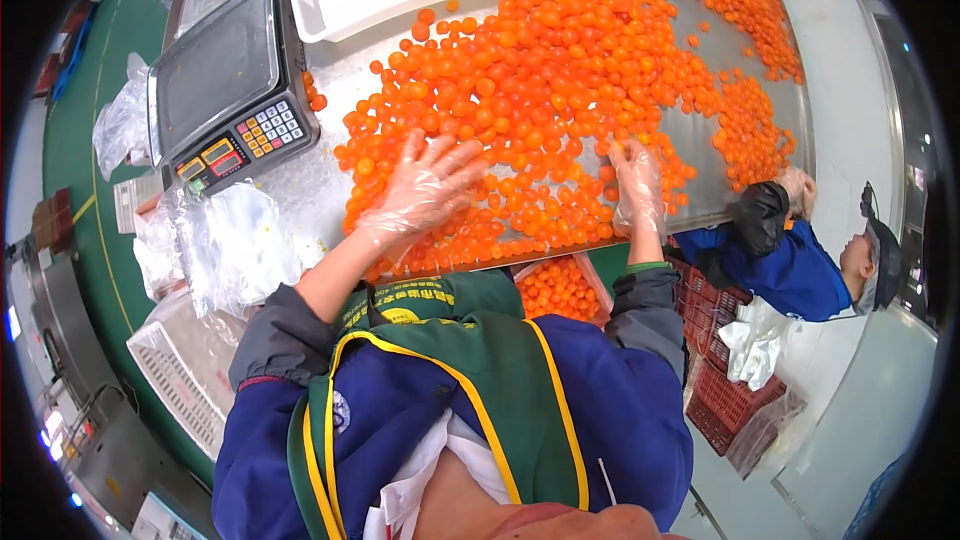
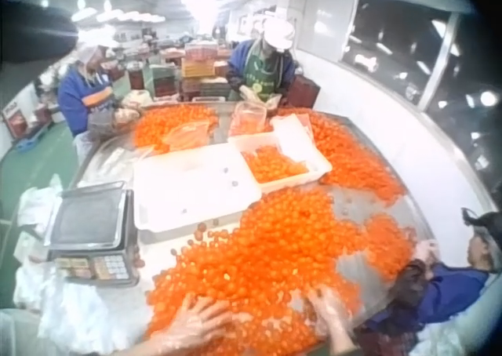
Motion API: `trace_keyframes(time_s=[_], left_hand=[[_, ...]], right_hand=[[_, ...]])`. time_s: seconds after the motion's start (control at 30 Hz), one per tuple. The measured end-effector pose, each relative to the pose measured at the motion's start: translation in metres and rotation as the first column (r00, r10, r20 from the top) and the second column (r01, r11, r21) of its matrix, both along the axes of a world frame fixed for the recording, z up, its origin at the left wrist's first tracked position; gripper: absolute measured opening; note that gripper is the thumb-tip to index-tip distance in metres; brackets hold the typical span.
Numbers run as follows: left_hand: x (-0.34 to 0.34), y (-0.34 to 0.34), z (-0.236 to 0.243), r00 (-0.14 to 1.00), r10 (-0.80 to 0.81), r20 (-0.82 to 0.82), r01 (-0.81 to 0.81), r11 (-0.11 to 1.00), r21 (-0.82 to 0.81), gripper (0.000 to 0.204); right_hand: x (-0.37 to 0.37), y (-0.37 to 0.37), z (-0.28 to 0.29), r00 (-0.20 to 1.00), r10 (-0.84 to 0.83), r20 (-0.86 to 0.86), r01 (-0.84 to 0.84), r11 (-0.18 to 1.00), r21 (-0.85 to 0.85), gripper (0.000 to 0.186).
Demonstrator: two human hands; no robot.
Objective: Bagging and preparing salted egg yolks for weighing and packaging on a production floor.
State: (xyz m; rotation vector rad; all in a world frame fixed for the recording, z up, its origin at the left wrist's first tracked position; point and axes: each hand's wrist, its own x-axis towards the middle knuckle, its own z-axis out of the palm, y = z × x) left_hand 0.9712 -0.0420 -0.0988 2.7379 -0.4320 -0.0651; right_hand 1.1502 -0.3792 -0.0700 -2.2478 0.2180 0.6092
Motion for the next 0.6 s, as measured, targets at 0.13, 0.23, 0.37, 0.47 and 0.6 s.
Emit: trace_keyframes(time_s=[0.13,0.23,0.37,0.47,0.6], left_hand=[[-0.008,0.048,0.004,0.968,0.24,0.079,-0.24,0.971,-0.013,0.053],[-0.007,0.063,-0.002,0.913,0.408,0.028,-0.409,0.913,0.017,0.055],[0.012,0.078,-0.007,0.901,0.431,0.048,-0.433,0.901,0.027,0.058],[0.025,0.085,-0.019,0.879,0.476,-0.027,-0.475,0.879,0.032,0.058],[0.035,0.094,-0.031,0.865,0.501,-0.019,-0.501,0.865,0.005,0.057]], right_hand=[[0.013,0.033,-0.006,0.977,-0.212,-0.026,0.201,0.866,0.458,0.034],[0.023,0.057,-0.027,0.932,-0.037,-0.362,0.344,0.411,0.844,0.041],[0.027,0.092,-0.014,0.885,-0.031,-0.465,0.451,0.309,0.837,0.042],[0.039,0.109,-0.004,0.876,-0.004,-0.482,0.46,0.309,0.832,0.043],[0.057,0.13,0.0,0.912,-0.019,-0.41,0.372,0.462,0.805,0.044]])
